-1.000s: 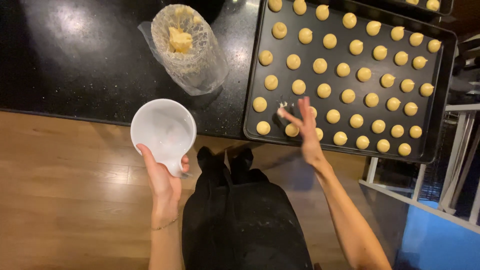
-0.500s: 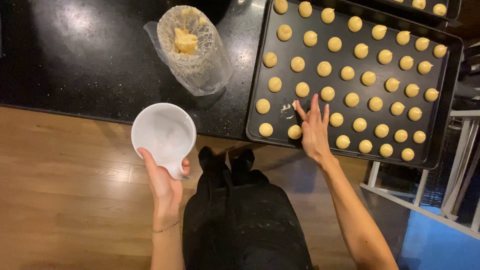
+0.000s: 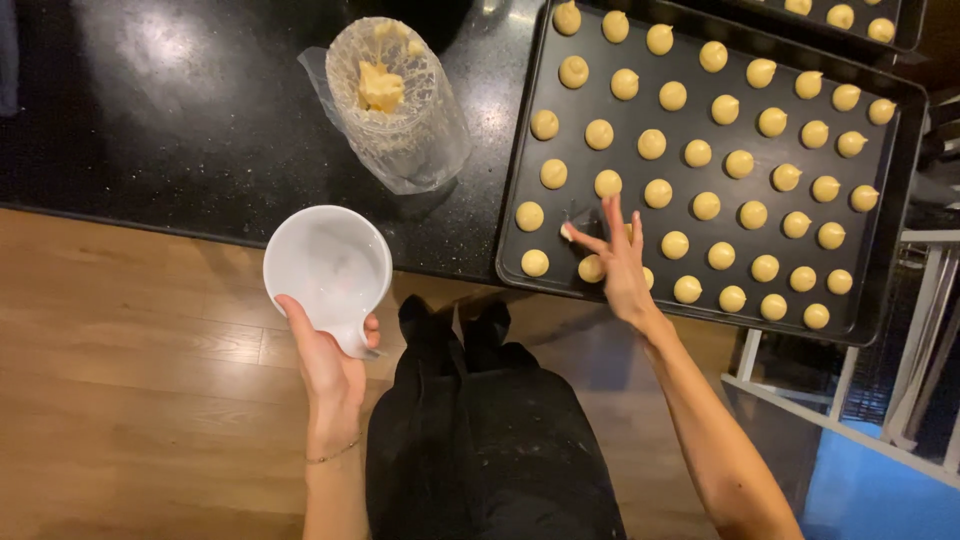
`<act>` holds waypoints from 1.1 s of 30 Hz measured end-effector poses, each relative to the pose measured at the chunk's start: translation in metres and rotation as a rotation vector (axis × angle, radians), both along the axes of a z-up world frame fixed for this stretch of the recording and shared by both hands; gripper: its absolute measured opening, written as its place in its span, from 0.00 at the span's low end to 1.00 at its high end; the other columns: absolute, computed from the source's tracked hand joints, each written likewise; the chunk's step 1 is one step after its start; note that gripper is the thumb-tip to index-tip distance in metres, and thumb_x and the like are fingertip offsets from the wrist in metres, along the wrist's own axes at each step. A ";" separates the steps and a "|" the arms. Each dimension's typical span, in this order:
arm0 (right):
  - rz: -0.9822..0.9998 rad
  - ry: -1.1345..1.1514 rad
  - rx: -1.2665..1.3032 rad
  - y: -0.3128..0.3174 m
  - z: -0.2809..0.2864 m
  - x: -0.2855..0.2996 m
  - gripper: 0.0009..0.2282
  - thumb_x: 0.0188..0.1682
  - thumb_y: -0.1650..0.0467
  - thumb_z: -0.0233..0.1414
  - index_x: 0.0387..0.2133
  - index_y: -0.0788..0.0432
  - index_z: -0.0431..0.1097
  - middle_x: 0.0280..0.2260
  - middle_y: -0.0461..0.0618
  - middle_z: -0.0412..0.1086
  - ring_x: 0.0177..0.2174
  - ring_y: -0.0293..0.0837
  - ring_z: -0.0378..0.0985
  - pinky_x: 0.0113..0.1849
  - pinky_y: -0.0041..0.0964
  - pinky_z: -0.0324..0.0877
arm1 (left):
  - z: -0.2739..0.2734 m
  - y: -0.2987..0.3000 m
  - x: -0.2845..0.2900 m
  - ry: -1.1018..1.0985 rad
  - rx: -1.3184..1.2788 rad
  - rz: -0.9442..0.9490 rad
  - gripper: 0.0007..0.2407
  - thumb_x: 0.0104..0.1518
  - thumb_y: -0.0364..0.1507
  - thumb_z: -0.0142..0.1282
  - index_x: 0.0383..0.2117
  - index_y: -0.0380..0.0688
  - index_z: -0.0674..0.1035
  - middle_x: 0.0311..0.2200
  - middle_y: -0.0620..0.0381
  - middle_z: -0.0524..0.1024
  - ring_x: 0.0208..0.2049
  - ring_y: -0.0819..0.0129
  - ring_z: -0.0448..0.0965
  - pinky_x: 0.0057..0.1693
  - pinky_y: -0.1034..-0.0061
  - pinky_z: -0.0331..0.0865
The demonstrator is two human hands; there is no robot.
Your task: The person pipes batter onto baking trays and uses a finger dipped in water to flatten the peaks. Then, they refill the piping bag with more batter from a mixing bowl using a spatula.
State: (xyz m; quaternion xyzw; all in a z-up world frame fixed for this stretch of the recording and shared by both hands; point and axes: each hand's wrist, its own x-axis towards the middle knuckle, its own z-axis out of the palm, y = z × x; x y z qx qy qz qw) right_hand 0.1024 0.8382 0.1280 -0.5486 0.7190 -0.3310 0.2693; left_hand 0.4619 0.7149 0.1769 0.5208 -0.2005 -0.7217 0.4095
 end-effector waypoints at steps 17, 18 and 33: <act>0.283 0.933 -0.367 -0.176 0.110 0.121 0.38 0.49 0.64 0.54 0.73 0.59 0.45 0.71 0.49 0.56 0.72 0.55 0.44 0.69 0.63 0.33 | -0.012 -0.004 0.019 0.096 0.057 0.123 0.30 0.64 0.56 0.31 0.54 0.40 0.70 0.33 0.53 0.76 0.24 0.68 0.74 0.27 0.76 0.64; 0.300 0.991 -0.367 -0.176 0.109 0.120 0.40 0.46 0.64 0.56 0.73 0.59 0.46 0.70 0.49 0.57 0.71 0.55 0.44 0.68 0.63 0.33 | -0.013 -0.002 0.020 0.105 0.068 0.133 0.30 0.64 0.56 0.32 0.54 0.41 0.70 0.33 0.53 0.76 0.24 0.68 0.74 0.27 0.76 0.64; 0.347 1.064 -0.440 -0.162 0.103 0.118 0.36 0.50 0.61 0.56 0.72 0.56 0.51 0.65 0.51 0.64 0.71 0.54 0.48 0.68 0.61 0.34 | 0.000 -0.004 0.024 0.099 0.035 0.114 0.30 0.64 0.55 0.31 0.54 0.40 0.70 0.34 0.52 0.76 0.24 0.69 0.73 0.28 0.76 0.65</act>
